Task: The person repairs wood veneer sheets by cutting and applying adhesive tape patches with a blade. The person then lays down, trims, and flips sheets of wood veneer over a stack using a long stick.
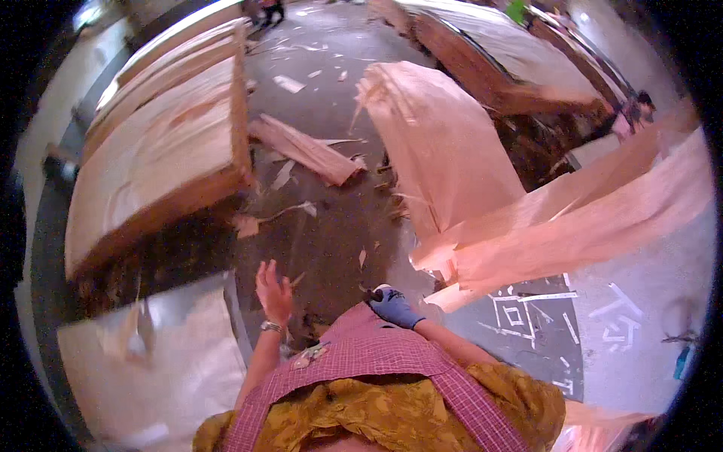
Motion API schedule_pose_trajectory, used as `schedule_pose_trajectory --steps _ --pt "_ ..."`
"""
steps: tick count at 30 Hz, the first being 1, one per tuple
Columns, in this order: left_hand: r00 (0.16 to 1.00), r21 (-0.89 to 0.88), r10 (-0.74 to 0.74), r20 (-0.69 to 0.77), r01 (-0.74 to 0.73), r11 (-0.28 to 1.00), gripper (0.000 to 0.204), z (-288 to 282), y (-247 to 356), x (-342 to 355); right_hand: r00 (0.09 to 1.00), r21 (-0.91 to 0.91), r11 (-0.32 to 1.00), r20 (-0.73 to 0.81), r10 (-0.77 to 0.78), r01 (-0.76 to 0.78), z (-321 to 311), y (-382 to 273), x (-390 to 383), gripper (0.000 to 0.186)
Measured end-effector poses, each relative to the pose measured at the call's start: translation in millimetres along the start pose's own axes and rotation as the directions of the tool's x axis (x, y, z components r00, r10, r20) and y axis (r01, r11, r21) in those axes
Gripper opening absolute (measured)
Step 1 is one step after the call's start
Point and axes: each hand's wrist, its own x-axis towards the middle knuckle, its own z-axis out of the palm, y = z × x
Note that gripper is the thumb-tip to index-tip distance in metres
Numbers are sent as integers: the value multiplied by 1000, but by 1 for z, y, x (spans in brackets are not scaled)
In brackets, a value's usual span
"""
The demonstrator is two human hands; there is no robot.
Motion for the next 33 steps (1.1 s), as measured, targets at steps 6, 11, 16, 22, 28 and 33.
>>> schedule_pose_trajectory --steps 6,11,16,22,28,33 --pt "883 -178 185 432 -117 977 39 128 21 138 990 221 975 -140 13 18 -1 124 229 39" --pt "651 41 -8 759 -36 998 38 196 -83 191 804 -184 927 -570 171 -328 -161 169 432 36" --pt "449 93 -44 893 -87 992 34 241 -73 334 573 -349 607 -789 221 -714 -229 235 520 44" --pt "377 -45 125 918 -216 975 33 347 -35 501 754 -469 591 -425 500 -656 -236 221 542 27" --pt "147 -374 464 873 -409 832 30 520 71 653 572 -175 582 -540 618 -794 -279 200 539 23" --pt "113 -537 528 842 83 839 43 659 183 724 350 136 573 -672 653 -808 -323 195 531 22"
